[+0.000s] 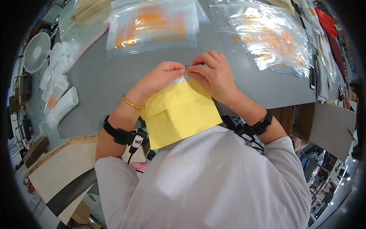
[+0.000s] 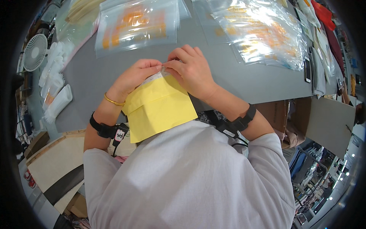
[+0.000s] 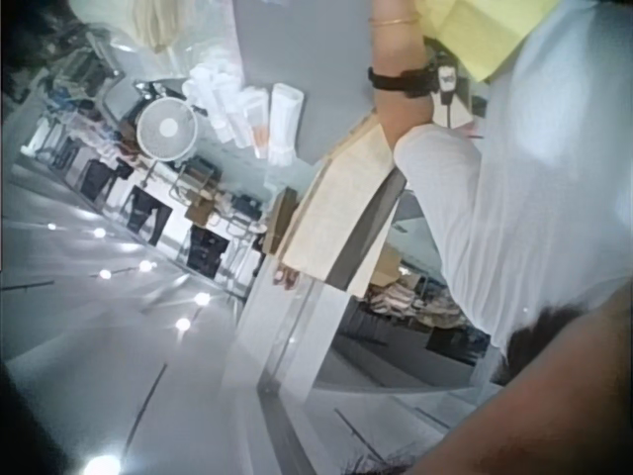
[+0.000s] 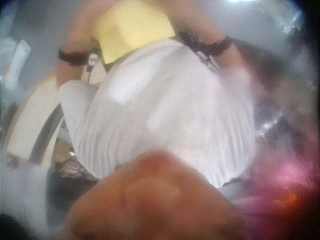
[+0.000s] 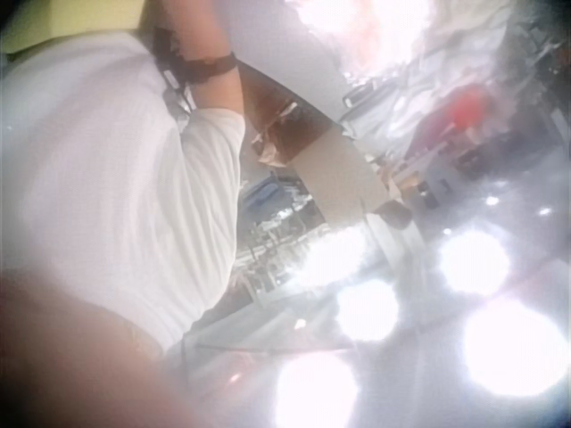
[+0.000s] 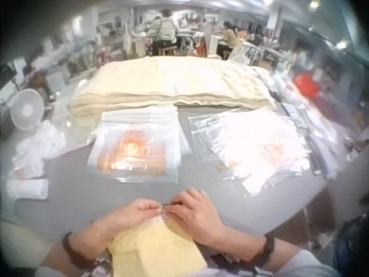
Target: The person repeatedly picks small orange items from a yellow paper and places them into clear plastic zip-lock bags on a gray table. The person handles the items one at a time and seals each bag after filling it.
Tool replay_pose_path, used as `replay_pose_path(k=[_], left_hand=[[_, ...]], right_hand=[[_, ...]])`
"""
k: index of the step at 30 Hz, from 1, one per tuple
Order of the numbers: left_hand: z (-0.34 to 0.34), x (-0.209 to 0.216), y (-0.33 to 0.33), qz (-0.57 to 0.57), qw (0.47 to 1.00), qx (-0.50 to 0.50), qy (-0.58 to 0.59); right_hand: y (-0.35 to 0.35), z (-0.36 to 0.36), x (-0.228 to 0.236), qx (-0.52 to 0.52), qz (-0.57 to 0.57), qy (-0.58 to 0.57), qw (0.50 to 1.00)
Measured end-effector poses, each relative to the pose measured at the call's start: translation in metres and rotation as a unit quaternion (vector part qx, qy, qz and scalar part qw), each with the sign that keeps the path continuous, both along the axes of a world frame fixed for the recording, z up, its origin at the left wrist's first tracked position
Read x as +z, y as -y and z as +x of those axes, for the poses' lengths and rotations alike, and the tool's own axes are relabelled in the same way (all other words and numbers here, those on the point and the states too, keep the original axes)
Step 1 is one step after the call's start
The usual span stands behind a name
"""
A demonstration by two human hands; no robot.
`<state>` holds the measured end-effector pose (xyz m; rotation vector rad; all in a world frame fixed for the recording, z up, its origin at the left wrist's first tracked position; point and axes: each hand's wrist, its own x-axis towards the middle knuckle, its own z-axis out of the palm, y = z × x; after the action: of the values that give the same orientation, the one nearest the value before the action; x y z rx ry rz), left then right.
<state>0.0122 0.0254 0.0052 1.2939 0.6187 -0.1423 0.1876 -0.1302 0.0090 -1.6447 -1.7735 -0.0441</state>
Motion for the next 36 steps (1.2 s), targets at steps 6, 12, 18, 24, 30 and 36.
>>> replay_pose_path(k=[6, 12, 18, 24, 30, 36], left_hand=[[0.002, -0.002, 0.000, -0.029, 1.000, 0.012, -0.003], [0.002, -0.002, 0.002, -0.048, 0.999, -0.004, -0.004], [0.002, 0.007, -0.005, 0.124, 0.990, -0.048, 0.035], [0.017, 0.010, -0.014, 0.650, 0.742, -0.122, 0.106], [0.027, -0.004, -0.017, 0.699, 0.692, -0.119, 0.133], [0.028, -0.009, -0.019, 0.703, 0.685, -0.122, 0.147]], right_hand=[[0.002, 0.000, 0.001, 0.014, 0.020, 0.054, 0.998], [0.001, 0.001, -0.001, 0.021, -0.002, -0.025, 0.999], [-0.004, 0.011, 0.003, 0.021, -0.033, -0.237, 0.971], [-0.071, 0.059, -0.013, -0.083, -0.099, -0.331, 0.935], [-0.099, 0.065, -0.052, -0.151, -0.151, -0.268, 0.939], [-0.092, 0.051, -0.050, -0.183, -0.117, -0.168, 0.961]])
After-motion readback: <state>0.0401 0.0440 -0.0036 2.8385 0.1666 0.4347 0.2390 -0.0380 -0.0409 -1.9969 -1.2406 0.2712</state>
